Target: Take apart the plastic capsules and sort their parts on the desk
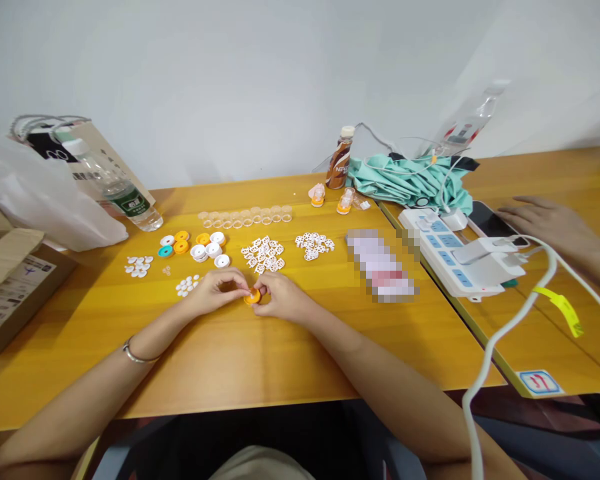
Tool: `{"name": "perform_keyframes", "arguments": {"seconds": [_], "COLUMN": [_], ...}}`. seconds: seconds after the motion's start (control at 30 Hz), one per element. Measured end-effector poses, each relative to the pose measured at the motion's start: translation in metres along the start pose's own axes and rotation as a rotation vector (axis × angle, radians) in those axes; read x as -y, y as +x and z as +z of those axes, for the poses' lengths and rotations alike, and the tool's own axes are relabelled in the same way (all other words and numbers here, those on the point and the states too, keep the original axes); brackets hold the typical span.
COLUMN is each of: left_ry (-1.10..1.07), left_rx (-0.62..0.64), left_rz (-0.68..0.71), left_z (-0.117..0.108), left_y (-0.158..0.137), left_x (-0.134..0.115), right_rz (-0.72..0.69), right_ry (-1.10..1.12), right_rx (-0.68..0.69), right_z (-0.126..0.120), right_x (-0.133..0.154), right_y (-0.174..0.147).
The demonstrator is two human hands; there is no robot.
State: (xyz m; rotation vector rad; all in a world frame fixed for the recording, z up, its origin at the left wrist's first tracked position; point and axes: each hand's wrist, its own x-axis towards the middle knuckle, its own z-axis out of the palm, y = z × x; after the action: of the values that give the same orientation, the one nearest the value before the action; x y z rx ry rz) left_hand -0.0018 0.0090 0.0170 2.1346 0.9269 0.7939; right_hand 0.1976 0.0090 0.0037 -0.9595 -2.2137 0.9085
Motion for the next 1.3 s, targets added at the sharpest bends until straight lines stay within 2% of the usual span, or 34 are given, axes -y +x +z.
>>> {"name": "perform_keyframes", "arguments": {"seconds": [0.13, 0.33, 0.57, 0.63, 0.73, 0.8, 0.87, 0.93, 1.0, 1.13, 1.3], "left_ry": [-0.075, -0.192, -0.076, -0.016, 0.168, 0.356, 0.515, 0.597, 0.641, 0.723, 0.825], "left_rx": [-0.045, -0.099, -0.133, -0.147, -0.195, -0.283, -0.35, -0.293, -0.207, -0.063, 0.016], "left_rz": [-0.103, -0.145, -0.151, -0.148, -0.18, -0.276, -0.429, -0.55, -0.609, -0.654, -0.647], "left_z": [-0.001, -0.005, -0.019, -0.034, -0.072, -0.102, -0.127, -0.142, -0.147, -0.142, -0.138], "left_y": [0.0, -0.002, -0.005, -0.009, -0.022, -0.037, -0.053, -0.066, -0.071, -0.068, -0.066], "left_x": [0.001, 0.0, -0.005, -0.009, -0.011, -0.008, -0.001, 0.009, 0.018, 0.027, 0.035], "right_rz": [0.007, 0.006, 0.001, 0.004, 0.004, -0.005, -0.017, -0.027, -0.028, -0.01, 0.0], "right_ry": [0.009, -0.01, -0.011, -0.013, -0.015, -0.018, -0.027, -0.04, -0.049, -0.061, -0.063], "right_rx": [-0.008, -0.012, 0.014, 0.015, 0.016, 0.02, 0.024, 0.024, 0.028, 0.037, 0.043], "right_z": [0.0, -0.002, -0.003, -0.002, -0.002, -0.002, -0.002, -0.002, -0.003, -0.004, -0.004], "right_x": [0.0, 0.003, 0.002, 0.001, 0.0, 0.0, 0.0, 0.001, 0.002, 0.003, 0.003], "right_y": [-0.001, -0.001, -0.001, -0.001, -0.002, -0.002, -0.002, -0.002, -0.002, -0.002, -0.002]}}
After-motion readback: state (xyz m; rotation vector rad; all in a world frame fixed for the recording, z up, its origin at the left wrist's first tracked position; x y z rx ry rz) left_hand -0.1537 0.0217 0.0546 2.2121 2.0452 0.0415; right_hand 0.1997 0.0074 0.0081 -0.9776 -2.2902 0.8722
